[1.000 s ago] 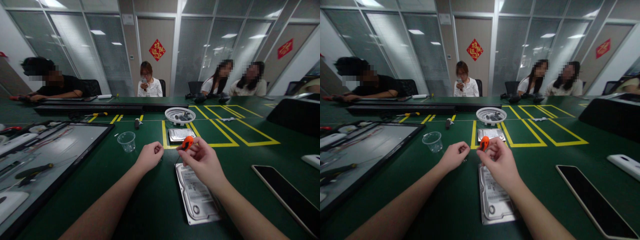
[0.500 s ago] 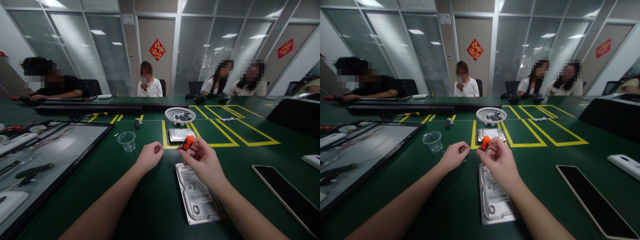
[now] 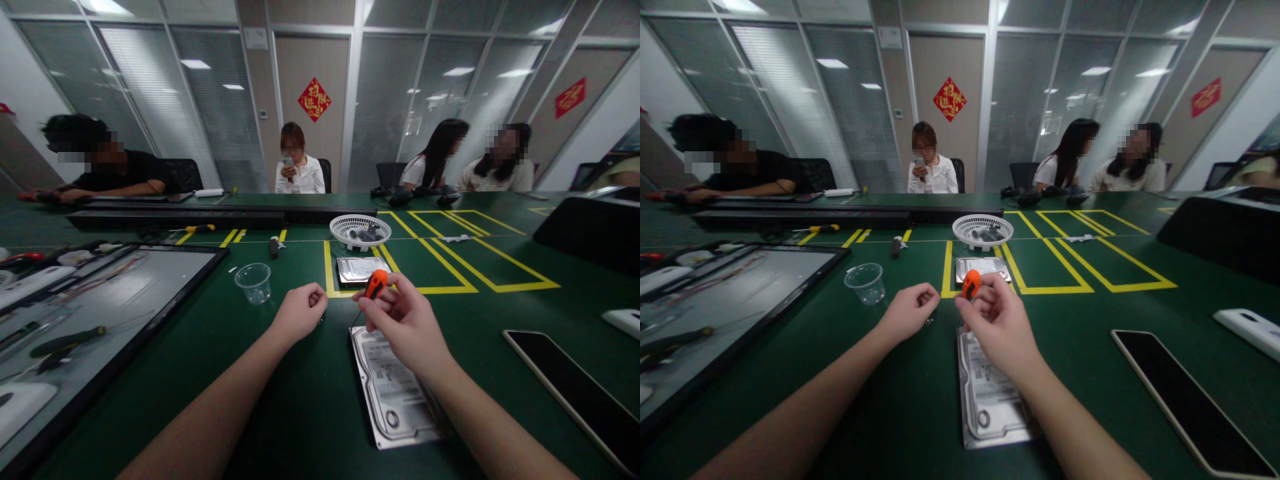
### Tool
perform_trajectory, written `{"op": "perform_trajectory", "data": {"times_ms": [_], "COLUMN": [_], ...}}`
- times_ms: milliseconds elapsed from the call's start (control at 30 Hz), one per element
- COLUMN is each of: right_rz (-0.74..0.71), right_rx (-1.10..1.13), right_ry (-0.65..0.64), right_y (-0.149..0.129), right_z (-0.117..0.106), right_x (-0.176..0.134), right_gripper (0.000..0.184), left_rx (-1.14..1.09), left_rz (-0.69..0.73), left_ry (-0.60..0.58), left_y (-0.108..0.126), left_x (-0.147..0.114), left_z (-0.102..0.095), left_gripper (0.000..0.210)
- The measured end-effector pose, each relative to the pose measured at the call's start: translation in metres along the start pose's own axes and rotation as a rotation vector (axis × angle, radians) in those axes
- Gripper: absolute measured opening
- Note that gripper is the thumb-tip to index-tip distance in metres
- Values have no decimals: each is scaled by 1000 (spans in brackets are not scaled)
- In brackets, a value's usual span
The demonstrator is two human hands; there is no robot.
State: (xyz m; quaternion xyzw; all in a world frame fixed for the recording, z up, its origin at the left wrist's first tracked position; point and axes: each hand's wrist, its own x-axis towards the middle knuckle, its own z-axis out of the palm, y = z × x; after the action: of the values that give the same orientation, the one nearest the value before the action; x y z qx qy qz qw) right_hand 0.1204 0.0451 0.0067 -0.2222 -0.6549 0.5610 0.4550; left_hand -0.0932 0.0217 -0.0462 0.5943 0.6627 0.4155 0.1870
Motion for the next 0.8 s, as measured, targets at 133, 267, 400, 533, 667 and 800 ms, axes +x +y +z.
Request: {"op": "perform_trajectory", "data": {"times_ms": [133,267,400,533,667,800], "right_rz": [-18,6,15,-20,-13,24], "right_rx": [-21,-100,-100,-54,-80,-102], "right_ry": [-22,10,18,0,-17,22], "right_y": [0,0,-2,-2,-1,-1], "right_z": [0,-1,-1,0,-1,-1], "right_x": [-1,-1,0,0,-1,-1], "right_gripper": [20,19,23,22,16,20], "left_rx": [7,6,-1,-7,-1,-2], "left_rz": [-4,-1,-1,-3,-1,-7], "left_ry": [-2,-1,-4,3,2,-3], "left_y": [1,1,0,-1,0,1], "left_x": [0,0,0,0,0,-1], "left_z": [0,0,0,0,0,-1], "left_gripper": [18,18,18,18,18,19]}}
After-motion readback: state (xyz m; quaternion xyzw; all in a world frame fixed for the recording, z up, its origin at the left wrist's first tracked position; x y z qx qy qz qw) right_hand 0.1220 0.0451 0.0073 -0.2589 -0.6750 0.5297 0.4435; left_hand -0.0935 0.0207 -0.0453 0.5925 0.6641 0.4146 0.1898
